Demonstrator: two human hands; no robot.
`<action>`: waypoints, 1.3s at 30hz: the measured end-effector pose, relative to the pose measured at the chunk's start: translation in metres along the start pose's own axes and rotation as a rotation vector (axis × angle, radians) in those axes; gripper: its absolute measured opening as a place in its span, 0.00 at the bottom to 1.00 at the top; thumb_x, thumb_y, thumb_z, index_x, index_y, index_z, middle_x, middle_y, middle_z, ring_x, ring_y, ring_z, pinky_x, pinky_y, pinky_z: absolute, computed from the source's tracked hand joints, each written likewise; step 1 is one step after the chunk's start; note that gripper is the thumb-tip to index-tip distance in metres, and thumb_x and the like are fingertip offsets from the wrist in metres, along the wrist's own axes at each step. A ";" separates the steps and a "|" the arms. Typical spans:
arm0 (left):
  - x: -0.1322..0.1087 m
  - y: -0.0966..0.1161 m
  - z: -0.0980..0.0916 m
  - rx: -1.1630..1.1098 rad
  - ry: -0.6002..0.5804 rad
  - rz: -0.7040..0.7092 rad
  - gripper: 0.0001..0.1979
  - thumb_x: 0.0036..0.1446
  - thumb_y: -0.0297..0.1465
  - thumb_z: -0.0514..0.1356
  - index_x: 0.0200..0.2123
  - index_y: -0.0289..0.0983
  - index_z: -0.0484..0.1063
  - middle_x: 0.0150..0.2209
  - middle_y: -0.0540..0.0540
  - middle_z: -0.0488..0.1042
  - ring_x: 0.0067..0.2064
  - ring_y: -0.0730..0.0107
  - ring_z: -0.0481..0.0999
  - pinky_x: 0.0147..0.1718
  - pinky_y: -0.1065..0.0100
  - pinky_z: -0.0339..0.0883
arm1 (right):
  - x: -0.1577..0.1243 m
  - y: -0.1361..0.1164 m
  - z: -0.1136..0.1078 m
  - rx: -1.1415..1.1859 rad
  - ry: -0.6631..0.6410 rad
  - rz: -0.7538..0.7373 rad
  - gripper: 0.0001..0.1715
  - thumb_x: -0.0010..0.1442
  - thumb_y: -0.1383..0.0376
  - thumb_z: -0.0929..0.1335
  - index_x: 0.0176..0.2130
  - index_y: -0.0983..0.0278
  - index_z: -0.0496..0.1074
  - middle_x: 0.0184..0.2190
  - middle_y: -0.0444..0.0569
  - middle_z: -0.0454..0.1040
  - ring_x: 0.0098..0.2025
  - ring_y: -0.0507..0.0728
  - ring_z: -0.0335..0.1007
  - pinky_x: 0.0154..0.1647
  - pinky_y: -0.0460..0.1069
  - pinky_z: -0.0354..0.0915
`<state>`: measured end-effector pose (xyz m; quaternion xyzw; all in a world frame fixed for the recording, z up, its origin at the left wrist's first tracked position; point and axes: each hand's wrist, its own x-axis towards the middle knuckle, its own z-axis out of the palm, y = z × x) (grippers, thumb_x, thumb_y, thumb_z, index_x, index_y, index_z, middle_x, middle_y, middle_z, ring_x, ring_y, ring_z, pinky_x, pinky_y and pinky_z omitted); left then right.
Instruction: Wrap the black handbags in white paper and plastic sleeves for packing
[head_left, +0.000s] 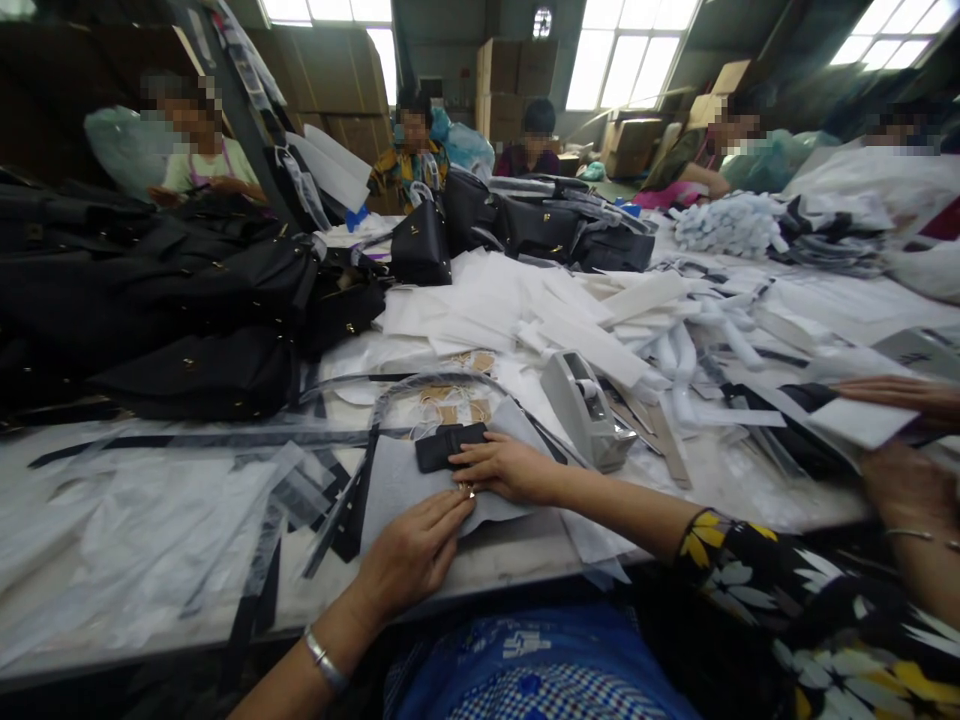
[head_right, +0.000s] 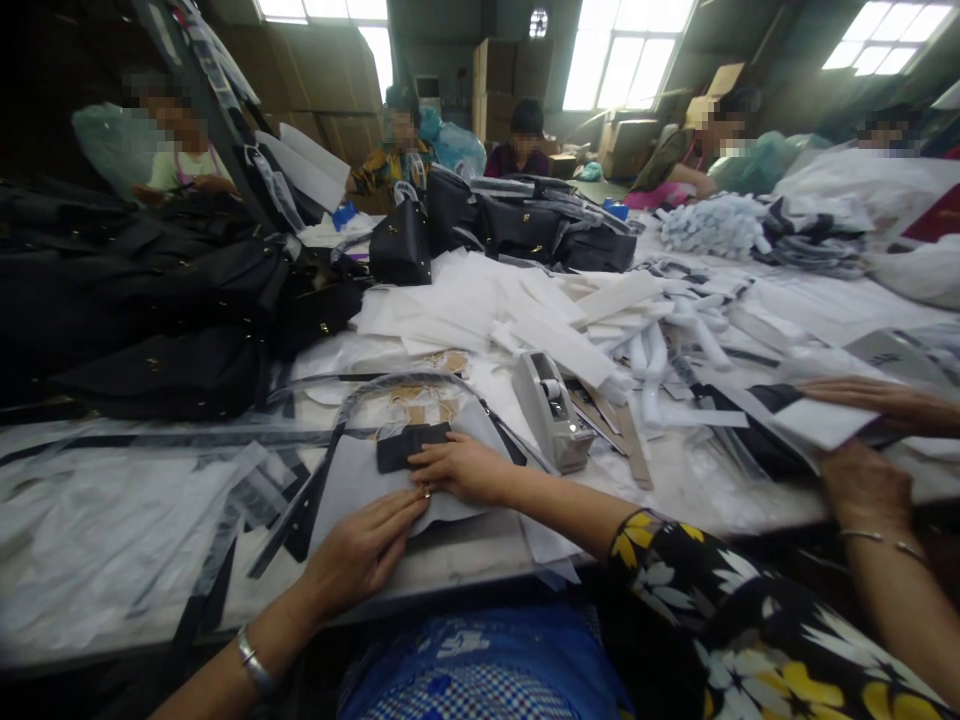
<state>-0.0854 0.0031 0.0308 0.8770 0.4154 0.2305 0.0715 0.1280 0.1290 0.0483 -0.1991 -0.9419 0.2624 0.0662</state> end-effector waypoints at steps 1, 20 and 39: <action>0.000 0.000 0.000 0.000 0.001 0.005 0.25 0.62 0.21 0.51 0.62 0.35 0.65 0.60 0.40 0.72 0.61 0.63 0.71 0.60 0.60 0.68 | 0.001 -0.001 -0.001 -0.026 0.004 -0.002 0.18 0.69 0.64 0.65 0.57 0.54 0.73 0.63 0.49 0.68 0.67 0.61 0.59 0.66 0.65 0.51; -0.006 -0.020 0.011 0.240 0.099 0.238 0.25 0.59 0.25 0.56 0.60 0.34 0.69 0.58 0.42 0.74 0.57 0.62 0.76 0.54 0.69 0.71 | 0.026 -0.018 0.002 -0.480 -0.080 -0.121 0.07 0.68 0.67 0.66 0.41 0.68 0.73 0.39 0.53 0.75 0.37 0.58 0.67 0.33 0.49 0.63; -0.008 -0.020 0.012 0.243 0.156 0.254 0.22 0.59 0.23 0.55 0.57 0.32 0.72 0.56 0.42 0.76 0.56 0.65 0.77 0.54 0.70 0.70 | 0.021 -0.016 0.014 -0.491 -0.018 -0.127 0.06 0.69 0.68 0.63 0.42 0.67 0.70 0.43 0.53 0.72 0.39 0.58 0.66 0.35 0.50 0.63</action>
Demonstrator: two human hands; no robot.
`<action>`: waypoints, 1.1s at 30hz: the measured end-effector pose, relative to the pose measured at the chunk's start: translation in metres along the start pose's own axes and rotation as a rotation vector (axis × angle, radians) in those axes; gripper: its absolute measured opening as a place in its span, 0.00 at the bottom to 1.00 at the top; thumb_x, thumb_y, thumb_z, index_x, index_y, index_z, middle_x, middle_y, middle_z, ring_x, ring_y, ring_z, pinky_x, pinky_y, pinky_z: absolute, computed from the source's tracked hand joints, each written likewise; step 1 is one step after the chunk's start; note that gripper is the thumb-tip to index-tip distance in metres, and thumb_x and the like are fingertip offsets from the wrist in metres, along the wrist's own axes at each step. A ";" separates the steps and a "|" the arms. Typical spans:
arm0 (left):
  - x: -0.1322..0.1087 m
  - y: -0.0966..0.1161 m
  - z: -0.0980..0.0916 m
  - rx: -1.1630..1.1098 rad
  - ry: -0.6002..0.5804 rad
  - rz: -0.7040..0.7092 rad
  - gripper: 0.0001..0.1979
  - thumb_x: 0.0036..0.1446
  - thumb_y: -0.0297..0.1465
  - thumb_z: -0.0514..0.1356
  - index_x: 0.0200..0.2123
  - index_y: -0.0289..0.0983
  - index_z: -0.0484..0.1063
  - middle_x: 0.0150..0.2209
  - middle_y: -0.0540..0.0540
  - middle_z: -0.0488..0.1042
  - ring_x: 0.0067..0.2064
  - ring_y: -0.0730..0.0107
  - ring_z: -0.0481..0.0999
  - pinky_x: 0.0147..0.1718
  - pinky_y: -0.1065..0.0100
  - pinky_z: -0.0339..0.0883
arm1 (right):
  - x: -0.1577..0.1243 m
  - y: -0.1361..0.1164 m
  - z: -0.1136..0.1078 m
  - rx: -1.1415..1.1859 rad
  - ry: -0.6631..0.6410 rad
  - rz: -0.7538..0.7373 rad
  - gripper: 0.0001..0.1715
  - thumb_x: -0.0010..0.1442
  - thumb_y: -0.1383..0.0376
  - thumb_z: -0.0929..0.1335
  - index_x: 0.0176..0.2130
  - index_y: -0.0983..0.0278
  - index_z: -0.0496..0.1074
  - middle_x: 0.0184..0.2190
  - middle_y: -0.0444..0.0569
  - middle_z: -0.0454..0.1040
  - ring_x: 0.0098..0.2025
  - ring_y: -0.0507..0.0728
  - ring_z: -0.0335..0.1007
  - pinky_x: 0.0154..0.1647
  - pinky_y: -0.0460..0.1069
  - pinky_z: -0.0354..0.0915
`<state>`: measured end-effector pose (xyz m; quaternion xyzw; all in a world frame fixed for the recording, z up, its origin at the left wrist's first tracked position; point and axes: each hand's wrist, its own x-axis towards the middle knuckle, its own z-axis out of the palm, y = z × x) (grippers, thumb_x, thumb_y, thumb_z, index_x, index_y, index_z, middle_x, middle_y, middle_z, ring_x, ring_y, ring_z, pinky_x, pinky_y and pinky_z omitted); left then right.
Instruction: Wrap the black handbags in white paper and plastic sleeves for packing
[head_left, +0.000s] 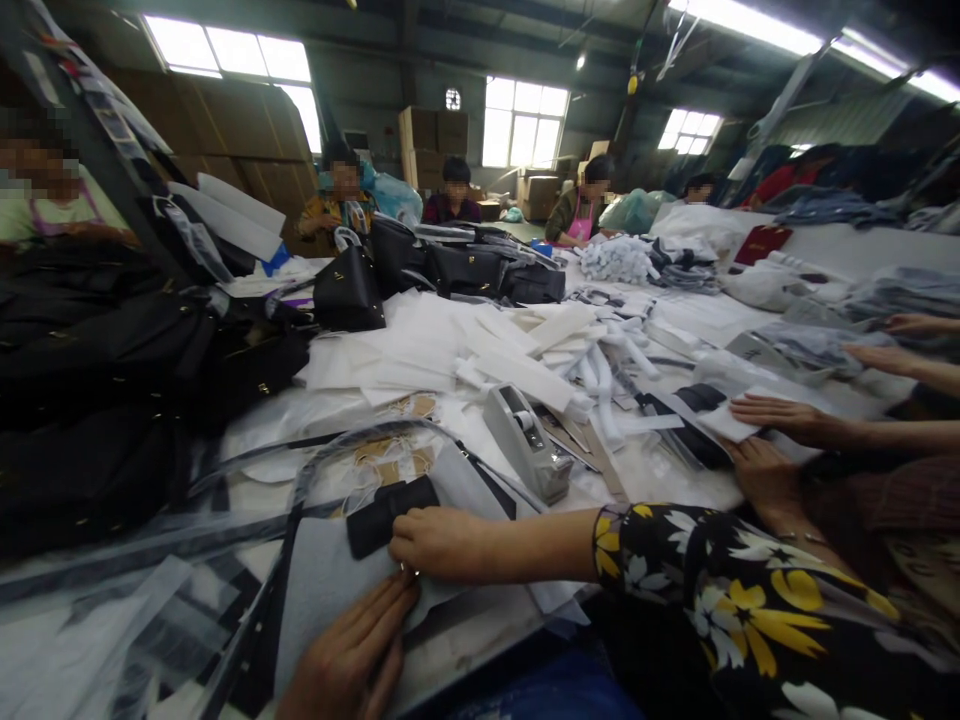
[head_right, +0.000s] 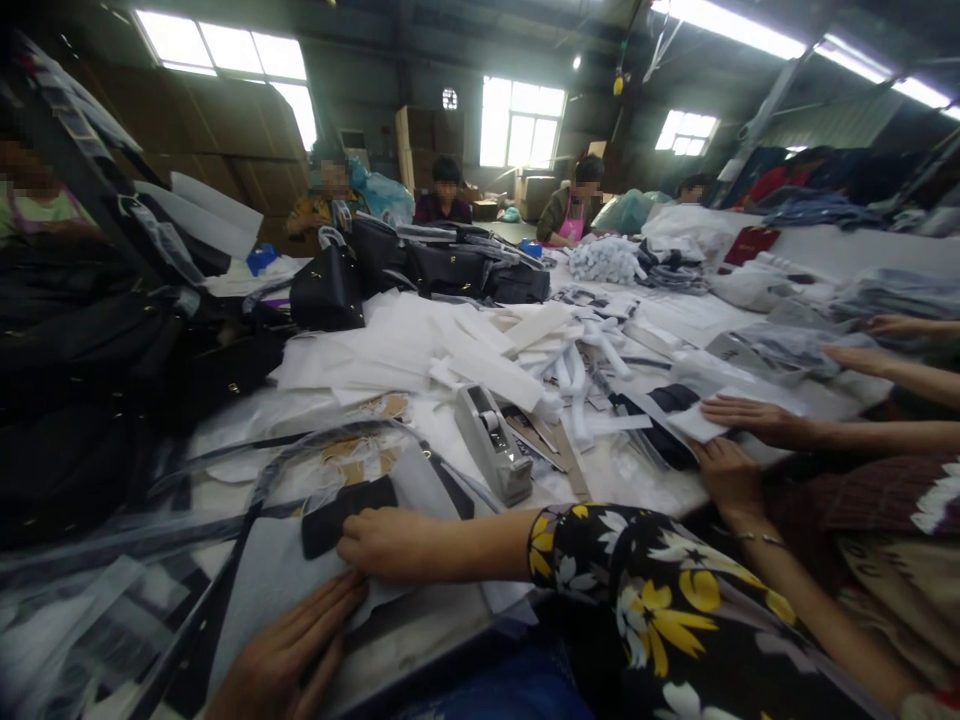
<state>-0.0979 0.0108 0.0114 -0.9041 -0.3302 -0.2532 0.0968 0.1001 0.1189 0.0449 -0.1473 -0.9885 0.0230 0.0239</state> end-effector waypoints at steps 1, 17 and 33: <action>0.000 0.000 0.000 -0.006 -0.007 -0.008 0.22 0.59 0.23 0.55 0.57 0.32 0.71 0.56 0.41 0.76 0.55 0.64 0.77 0.54 0.69 0.70 | 0.000 0.000 -0.001 0.003 -0.008 -0.005 0.06 0.69 0.68 0.64 0.42 0.67 0.70 0.43 0.53 0.72 0.39 0.58 0.67 0.35 0.50 0.63; 0.005 0.012 -0.006 -0.185 -0.039 -0.152 0.23 0.60 0.21 0.53 0.58 0.31 0.70 0.58 0.38 0.73 0.60 0.61 0.72 0.57 0.62 0.71 | 0.008 0.006 -0.005 0.152 -0.114 0.018 0.08 0.67 0.69 0.65 0.42 0.71 0.73 0.40 0.58 0.75 0.39 0.58 0.72 0.38 0.50 0.66; -0.003 0.006 0.004 -0.058 -0.039 -0.080 0.25 0.59 0.23 0.55 0.60 0.33 0.68 0.60 0.41 0.72 0.60 0.64 0.73 0.57 0.68 0.69 | -0.083 0.182 -0.099 -0.055 0.153 1.159 0.28 0.64 0.61 0.69 0.61 0.67 0.66 0.51 0.64 0.73 0.53 0.66 0.70 0.53 0.57 0.64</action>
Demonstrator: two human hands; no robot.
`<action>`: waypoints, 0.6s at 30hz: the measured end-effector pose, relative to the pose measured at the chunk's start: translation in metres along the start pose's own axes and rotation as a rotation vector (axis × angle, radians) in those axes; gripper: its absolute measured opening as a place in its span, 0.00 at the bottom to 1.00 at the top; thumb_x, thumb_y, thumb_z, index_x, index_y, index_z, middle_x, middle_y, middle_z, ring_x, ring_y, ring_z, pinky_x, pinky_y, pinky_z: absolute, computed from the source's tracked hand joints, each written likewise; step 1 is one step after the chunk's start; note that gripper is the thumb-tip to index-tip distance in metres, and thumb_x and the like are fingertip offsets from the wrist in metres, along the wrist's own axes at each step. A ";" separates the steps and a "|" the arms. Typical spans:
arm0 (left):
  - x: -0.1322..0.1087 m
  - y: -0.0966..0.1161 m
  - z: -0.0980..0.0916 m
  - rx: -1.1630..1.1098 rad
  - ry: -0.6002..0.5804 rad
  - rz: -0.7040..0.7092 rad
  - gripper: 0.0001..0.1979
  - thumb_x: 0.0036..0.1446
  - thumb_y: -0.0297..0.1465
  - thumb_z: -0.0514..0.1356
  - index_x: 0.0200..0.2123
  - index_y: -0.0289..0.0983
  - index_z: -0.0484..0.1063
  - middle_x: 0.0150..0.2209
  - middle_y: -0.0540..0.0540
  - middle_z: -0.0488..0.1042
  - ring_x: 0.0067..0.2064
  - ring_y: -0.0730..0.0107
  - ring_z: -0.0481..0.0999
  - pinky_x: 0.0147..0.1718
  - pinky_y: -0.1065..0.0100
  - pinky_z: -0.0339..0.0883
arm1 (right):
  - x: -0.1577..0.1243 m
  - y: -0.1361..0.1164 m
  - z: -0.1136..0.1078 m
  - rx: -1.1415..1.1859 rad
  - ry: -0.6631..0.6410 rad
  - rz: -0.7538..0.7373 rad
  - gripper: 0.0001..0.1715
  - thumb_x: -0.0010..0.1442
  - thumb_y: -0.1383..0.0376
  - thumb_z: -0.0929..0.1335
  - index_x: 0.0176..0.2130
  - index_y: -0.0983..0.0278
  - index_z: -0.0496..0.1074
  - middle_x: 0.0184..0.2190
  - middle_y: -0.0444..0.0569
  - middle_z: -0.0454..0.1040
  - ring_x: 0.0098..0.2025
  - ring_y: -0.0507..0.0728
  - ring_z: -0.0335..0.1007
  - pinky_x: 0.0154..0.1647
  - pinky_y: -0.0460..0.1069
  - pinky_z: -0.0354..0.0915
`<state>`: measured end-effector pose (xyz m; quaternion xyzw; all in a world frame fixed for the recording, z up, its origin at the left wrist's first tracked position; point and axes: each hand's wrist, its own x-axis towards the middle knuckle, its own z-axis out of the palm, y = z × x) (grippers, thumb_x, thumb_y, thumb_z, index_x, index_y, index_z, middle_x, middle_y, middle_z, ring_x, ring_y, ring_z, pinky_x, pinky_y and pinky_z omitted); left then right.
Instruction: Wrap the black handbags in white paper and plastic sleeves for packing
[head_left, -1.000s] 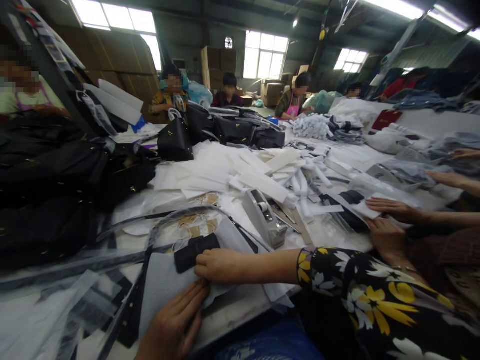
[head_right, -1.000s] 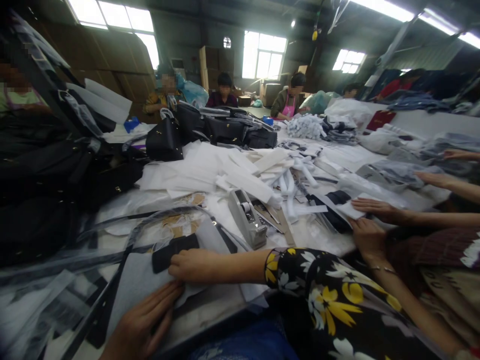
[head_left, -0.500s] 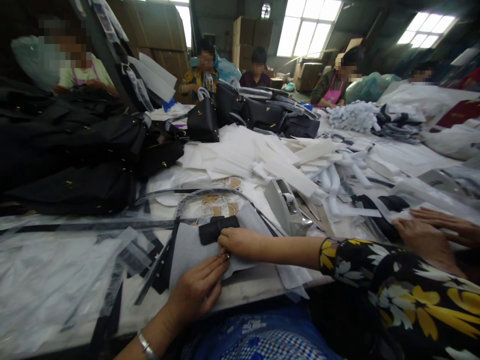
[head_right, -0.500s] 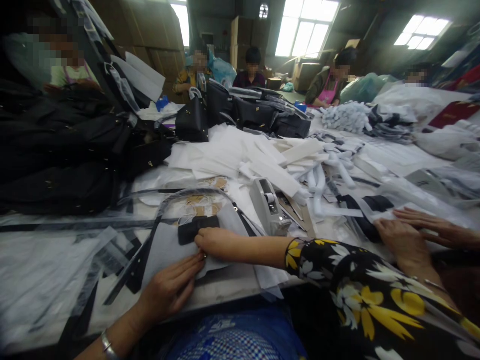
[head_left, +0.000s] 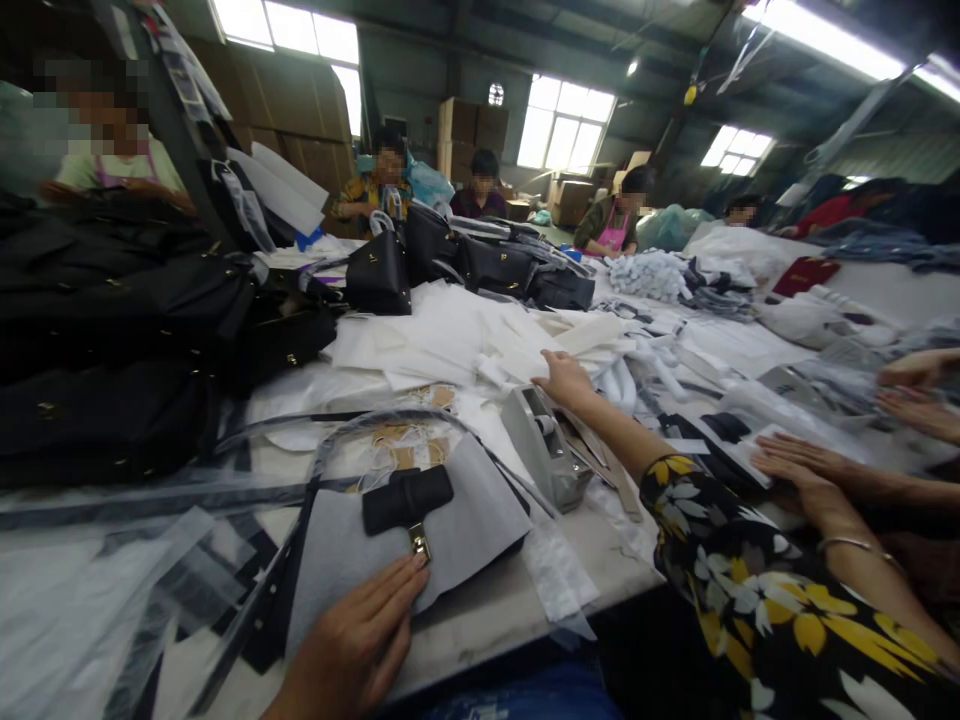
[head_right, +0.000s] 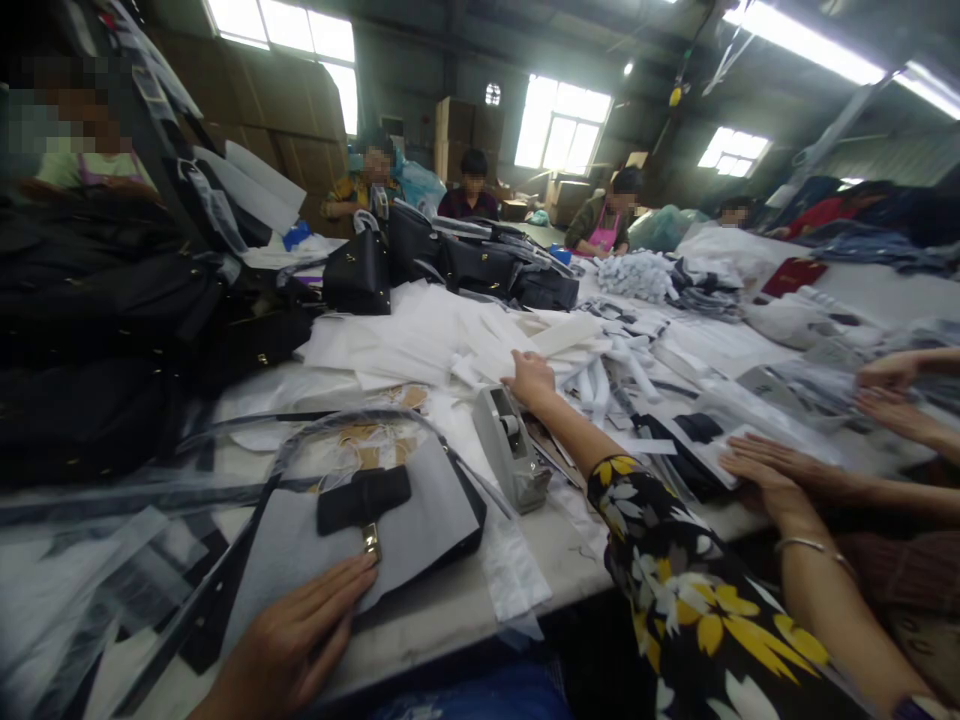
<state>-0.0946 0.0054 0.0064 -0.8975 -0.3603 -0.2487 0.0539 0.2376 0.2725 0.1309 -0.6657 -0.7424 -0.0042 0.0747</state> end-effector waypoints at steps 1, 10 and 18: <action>0.001 0.001 -0.001 -0.009 0.005 -0.012 0.25 0.59 0.22 0.55 0.60 0.33 0.68 0.59 0.41 0.73 0.59 0.64 0.73 0.57 0.68 0.69 | 0.002 0.010 0.003 -0.026 -0.007 0.057 0.31 0.61 0.61 0.71 0.60 0.68 0.66 0.51 0.66 0.73 0.53 0.67 0.70 0.51 0.58 0.65; 0.011 0.008 -0.011 -0.146 0.015 -0.110 0.23 0.60 0.21 0.53 0.58 0.33 0.70 0.58 0.39 0.74 0.59 0.63 0.73 0.57 0.64 0.70 | -0.022 -0.005 -0.019 -0.010 0.098 -0.056 0.25 0.68 0.60 0.64 0.61 0.65 0.65 0.54 0.61 0.72 0.52 0.65 0.72 0.50 0.54 0.65; 0.003 0.011 -0.008 -0.142 -0.012 -0.169 0.23 0.61 0.23 0.54 0.59 0.35 0.69 0.54 0.40 0.78 0.52 0.62 0.79 0.50 0.63 0.76 | -0.104 -0.116 -0.031 0.503 -0.447 -1.018 0.23 0.68 0.62 0.65 0.61 0.58 0.68 0.52 0.48 0.77 0.50 0.57 0.74 0.51 0.48 0.65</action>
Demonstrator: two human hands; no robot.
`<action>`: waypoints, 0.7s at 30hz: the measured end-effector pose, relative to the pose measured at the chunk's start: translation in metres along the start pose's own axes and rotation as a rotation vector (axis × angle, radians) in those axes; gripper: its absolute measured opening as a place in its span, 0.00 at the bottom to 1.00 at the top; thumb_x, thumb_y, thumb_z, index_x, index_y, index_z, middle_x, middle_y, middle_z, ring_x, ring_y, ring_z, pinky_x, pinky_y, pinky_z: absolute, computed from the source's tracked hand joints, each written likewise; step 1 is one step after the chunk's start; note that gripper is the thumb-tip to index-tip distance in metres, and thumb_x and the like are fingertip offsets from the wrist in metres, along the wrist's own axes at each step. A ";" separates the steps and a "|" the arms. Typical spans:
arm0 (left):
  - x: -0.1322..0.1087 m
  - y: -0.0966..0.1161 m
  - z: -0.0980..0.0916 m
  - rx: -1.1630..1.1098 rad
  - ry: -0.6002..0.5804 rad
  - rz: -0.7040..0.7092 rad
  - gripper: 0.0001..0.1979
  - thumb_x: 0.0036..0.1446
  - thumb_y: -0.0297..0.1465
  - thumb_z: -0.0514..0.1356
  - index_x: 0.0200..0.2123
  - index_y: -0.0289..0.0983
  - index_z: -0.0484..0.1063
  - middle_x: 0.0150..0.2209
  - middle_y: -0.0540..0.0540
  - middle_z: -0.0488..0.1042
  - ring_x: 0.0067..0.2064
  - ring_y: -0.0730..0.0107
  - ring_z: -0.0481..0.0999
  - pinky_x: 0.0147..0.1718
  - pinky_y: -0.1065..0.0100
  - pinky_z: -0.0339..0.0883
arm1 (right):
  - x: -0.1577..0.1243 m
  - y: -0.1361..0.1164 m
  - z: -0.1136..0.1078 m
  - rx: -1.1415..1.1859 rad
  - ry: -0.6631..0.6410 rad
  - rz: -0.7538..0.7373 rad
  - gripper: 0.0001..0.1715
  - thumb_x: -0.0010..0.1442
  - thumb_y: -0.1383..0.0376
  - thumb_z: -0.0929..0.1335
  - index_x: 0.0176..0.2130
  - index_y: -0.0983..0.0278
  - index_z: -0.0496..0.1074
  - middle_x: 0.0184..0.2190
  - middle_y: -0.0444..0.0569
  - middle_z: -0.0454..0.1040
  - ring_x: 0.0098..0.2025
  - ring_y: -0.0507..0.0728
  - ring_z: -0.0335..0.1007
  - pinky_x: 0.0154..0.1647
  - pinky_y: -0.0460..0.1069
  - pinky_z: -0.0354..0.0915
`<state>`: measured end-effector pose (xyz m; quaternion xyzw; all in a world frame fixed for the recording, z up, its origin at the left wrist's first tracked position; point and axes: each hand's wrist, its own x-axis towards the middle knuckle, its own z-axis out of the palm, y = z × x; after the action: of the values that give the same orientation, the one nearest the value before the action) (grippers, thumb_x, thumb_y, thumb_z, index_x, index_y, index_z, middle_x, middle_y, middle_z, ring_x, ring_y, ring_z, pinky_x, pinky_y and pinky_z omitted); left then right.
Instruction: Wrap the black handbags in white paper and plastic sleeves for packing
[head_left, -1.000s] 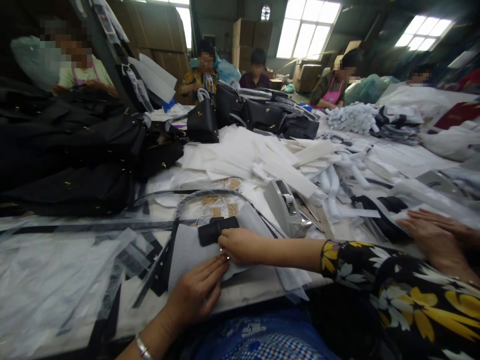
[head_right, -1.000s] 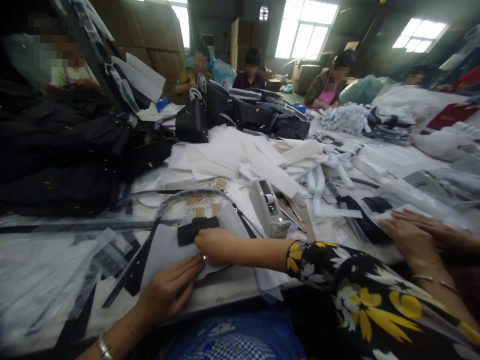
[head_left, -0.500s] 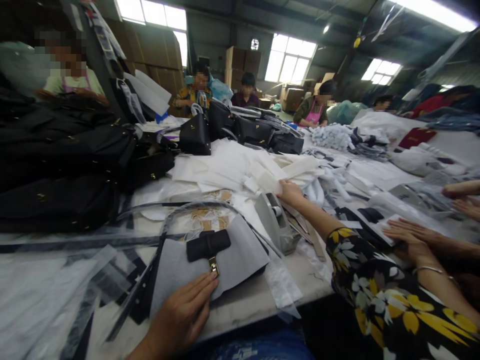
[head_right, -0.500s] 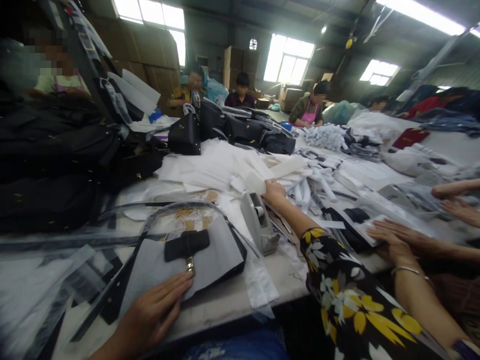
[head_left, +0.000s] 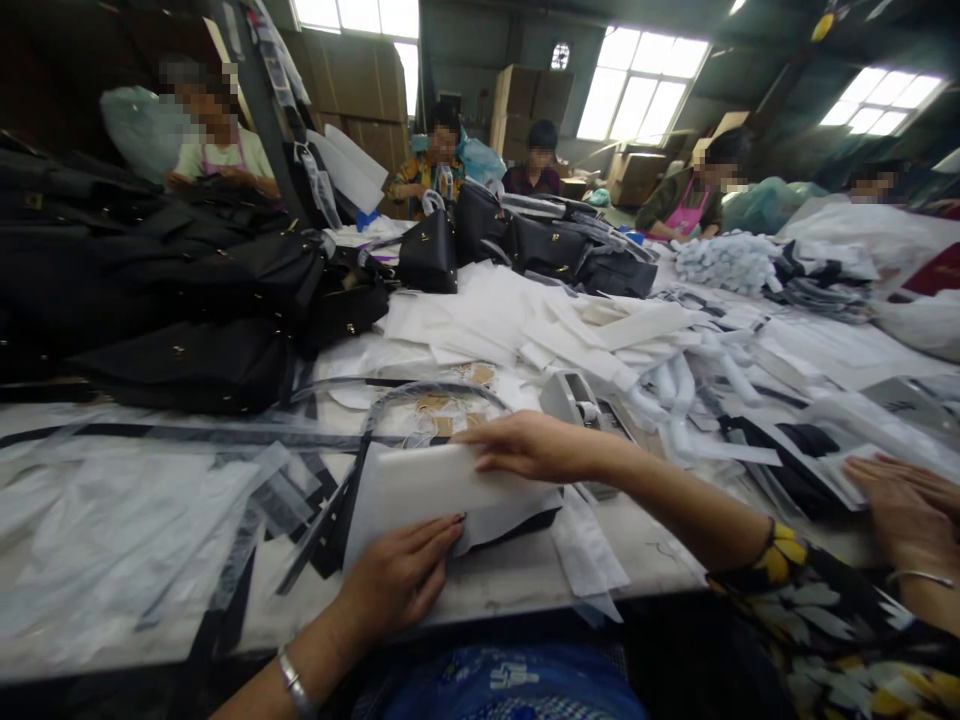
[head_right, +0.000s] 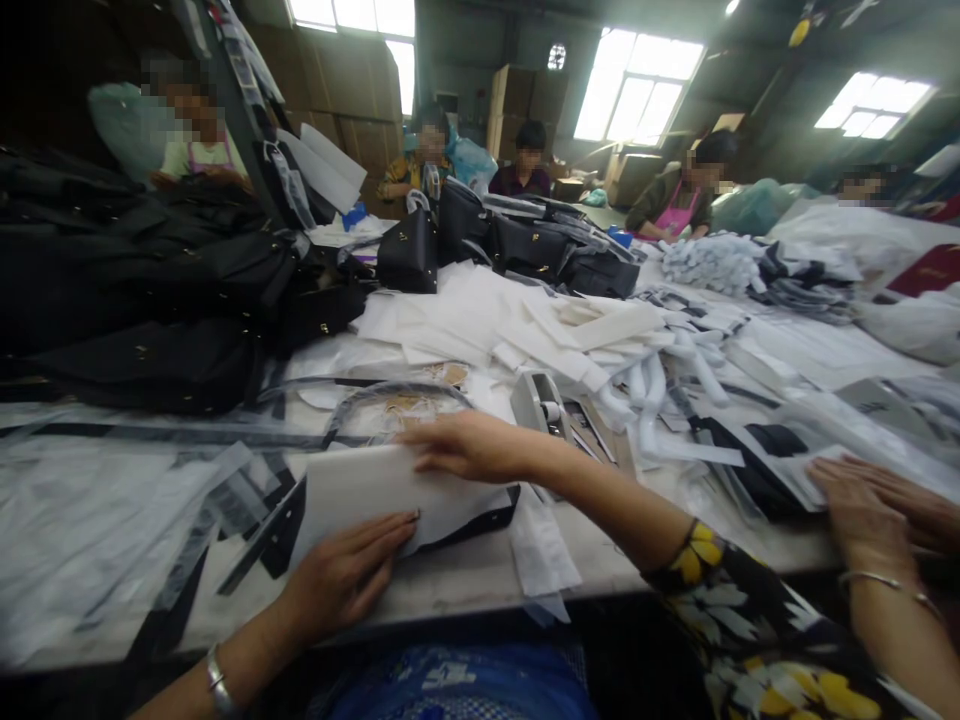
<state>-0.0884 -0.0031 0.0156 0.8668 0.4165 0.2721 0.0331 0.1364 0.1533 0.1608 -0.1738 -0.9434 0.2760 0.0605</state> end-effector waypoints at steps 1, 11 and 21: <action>-0.002 0.001 0.000 0.005 -0.005 -0.021 0.22 0.61 0.24 0.54 0.59 0.36 0.69 0.50 0.41 0.80 0.47 0.61 0.82 0.46 0.63 0.78 | 0.008 -0.002 0.013 -0.006 -0.068 -0.008 0.23 0.68 0.63 0.65 0.61 0.58 0.69 0.52 0.49 0.77 0.50 0.57 0.74 0.51 0.49 0.65; 0.004 0.003 -0.003 -0.055 -0.011 -0.017 0.25 0.61 0.23 0.52 0.61 0.37 0.67 0.46 0.43 0.81 0.41 0.65 0.83 0.41 0.67 0.78 | 0.002 0.020 0.091 -0.373 0.052 -0.015 0.20 0.68 0.55 0.66 0.55 0.61 0.74 0.55 0.56 0.74 0.54 0.62 0.69 0.55 0.57 0.63; 0.004 0.005 -0.003 0.004 -0.008 -0.037 0.20 0.61 0.25 0.53 0.54 0.37 0.73 0.40 0.44 0.83 0.33 0.63 0.83 0.30 0.66 0.78 | -0.017 0.004 0.097 -0.368 0.037 -0.040 0.27 0.71 0.53 0.61 0.64 0.58 0.64 0.65 0.54 0.64 0.64 0.66 0.57 0.63 0.62 0.55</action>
<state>-0.0837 -0.0041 0.0214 0.8602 0.4327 0.2670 0.0381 0.1324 0.1016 0.0767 -0.1680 -0.9800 0.0944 0.0503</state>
